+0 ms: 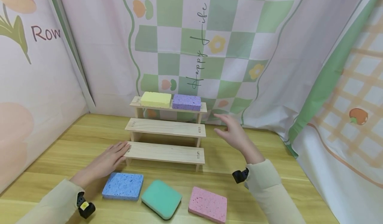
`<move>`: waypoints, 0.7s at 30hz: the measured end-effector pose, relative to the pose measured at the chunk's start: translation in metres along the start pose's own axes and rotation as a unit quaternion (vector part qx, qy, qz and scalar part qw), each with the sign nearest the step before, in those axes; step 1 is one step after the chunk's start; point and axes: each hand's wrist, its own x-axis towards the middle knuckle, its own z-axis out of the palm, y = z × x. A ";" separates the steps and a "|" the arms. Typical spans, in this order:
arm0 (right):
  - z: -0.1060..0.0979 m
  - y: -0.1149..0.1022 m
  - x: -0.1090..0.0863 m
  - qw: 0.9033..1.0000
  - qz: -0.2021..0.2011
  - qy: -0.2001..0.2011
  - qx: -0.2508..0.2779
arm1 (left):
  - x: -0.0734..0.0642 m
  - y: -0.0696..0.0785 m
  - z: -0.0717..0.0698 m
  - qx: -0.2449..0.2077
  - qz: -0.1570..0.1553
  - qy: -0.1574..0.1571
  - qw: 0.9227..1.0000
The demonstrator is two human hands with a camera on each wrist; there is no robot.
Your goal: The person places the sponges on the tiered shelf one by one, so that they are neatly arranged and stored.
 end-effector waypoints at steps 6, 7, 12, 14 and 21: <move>0.001 0.004 -0.021 0.999 0.024 -0.018 -0.021 | 0.000 -0.001 0.002 0.000 0.000 -0.001 1.000; 0.002 0.005 -0.025 0.999 0.029 -0.022 -0.022 | -0.001 -0.002 0.002 0.000 0.000 -0.001 1.000; 0.004 0.012 -0.041 0.998 0.041 -0.037 -0.027 | -0.001 -0.002 0.003 -0.001 -0.001 0.003 1.000; 0.004 0.015 -0.046 0.999 0.031 -0.035 -0.025 | 0.000 -0.002 0.003 0.001 -0.002 0.004 1.000; 0.002 0.024 -0.066 0.999 0.009 -0.038 -0.033 | 0.000 -0.003 0.003 0.005 -0.005 0.000 1.000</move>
